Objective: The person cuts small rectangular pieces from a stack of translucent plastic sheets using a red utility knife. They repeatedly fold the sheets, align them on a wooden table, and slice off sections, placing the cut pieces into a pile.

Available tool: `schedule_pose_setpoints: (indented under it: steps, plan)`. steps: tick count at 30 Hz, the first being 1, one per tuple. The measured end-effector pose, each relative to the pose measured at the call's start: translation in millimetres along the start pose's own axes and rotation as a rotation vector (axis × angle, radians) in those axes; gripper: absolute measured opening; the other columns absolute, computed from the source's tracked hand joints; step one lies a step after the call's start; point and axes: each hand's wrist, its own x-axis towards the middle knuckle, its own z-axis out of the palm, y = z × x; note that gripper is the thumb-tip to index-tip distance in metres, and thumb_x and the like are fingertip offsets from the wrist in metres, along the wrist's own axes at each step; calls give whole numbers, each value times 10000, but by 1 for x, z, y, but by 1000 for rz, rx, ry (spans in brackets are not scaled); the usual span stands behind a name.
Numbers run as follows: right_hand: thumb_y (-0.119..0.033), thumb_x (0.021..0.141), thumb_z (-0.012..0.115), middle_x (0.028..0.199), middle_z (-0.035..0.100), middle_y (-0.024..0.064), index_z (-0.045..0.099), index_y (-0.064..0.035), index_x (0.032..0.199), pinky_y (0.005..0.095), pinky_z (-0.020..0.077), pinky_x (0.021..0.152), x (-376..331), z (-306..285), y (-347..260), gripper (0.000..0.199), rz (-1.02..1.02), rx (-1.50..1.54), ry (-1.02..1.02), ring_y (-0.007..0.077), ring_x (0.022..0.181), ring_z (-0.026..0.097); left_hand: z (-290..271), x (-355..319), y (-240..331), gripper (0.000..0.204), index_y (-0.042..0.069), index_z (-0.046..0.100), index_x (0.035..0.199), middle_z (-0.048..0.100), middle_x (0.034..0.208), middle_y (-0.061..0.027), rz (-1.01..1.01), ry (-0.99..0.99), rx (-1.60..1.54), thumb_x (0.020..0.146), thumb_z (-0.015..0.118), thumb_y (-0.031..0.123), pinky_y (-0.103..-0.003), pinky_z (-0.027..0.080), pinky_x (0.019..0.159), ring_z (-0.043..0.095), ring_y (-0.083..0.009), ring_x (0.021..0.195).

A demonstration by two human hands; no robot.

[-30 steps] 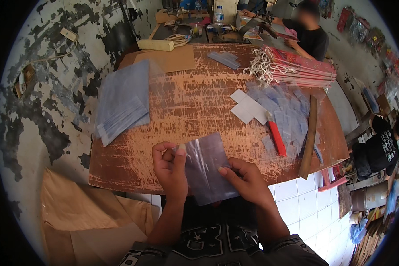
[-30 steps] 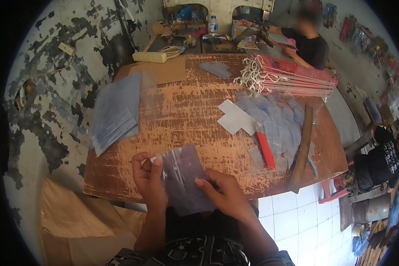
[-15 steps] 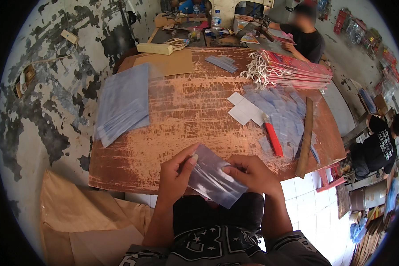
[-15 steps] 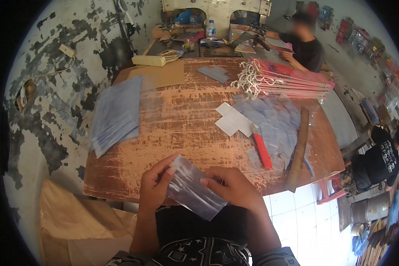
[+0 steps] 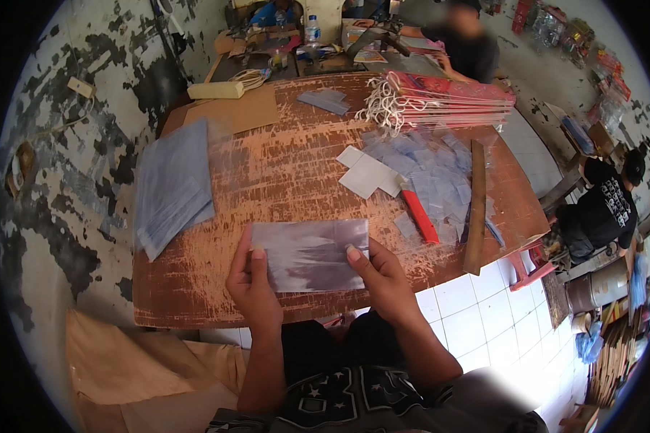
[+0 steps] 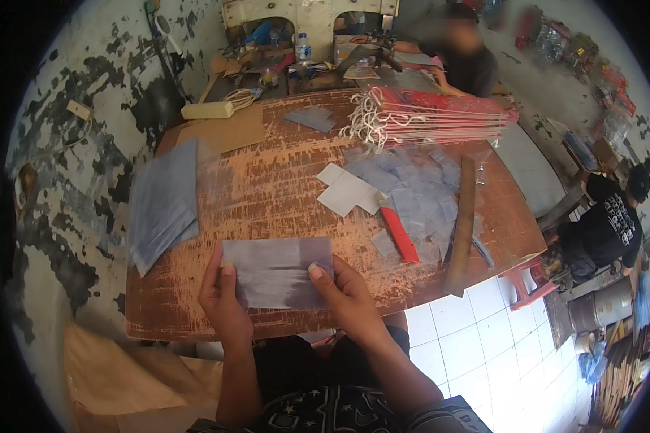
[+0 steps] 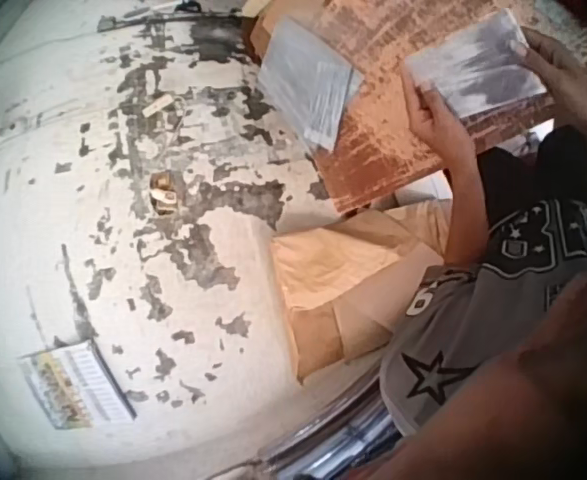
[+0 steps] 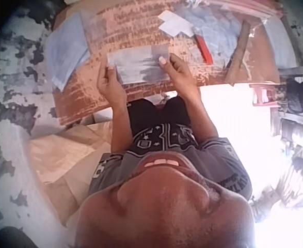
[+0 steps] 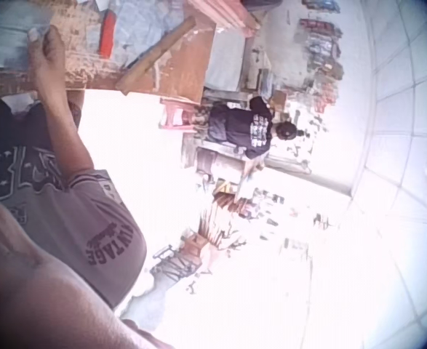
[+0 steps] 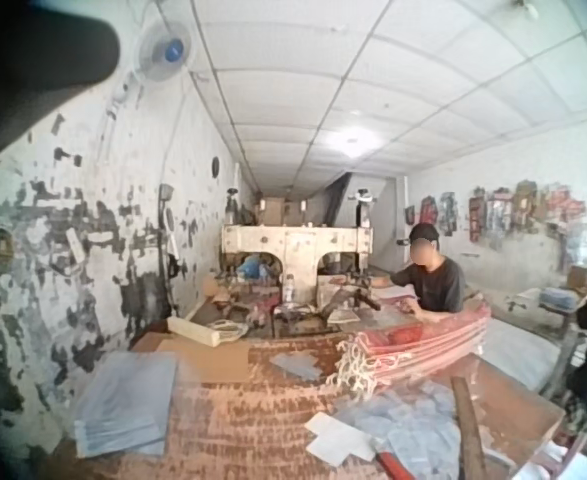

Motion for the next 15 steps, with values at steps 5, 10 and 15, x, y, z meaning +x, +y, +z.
schedule_pose_setpoints:
  steps: [5,10,15]
  plan:
    - [-284,1072,540,1204,641,106,540,48,1315,324,427,1011,-2,6,3,412,-119,-91,128,168,1138,564,11,-8,1,397,27,565,1431,480,789,115,28,-33,81,1037,562,77,-157,300,579,353,16,667]
    - [-275,1073,533,1208,642,138,531,52,1314,329,425,1013,-4,7,-1,407,-181,-212,109,182,1140,568,4,-10,1,405,-47,542,1414,644,1313,-95,32,-65,108,1033,562,88,-229,454,932,592,-81,1037]
    - [-291,1067,551,1160,664,136,567,45,1276,326,451,972,-2,8,-5,396,-194,-310,81,172,1089,587,-1,-7,-1,413,-56,526,1422,627,1358,-110,109,-71,92,1038,556,94,-244,455,952,595,-95,1057]
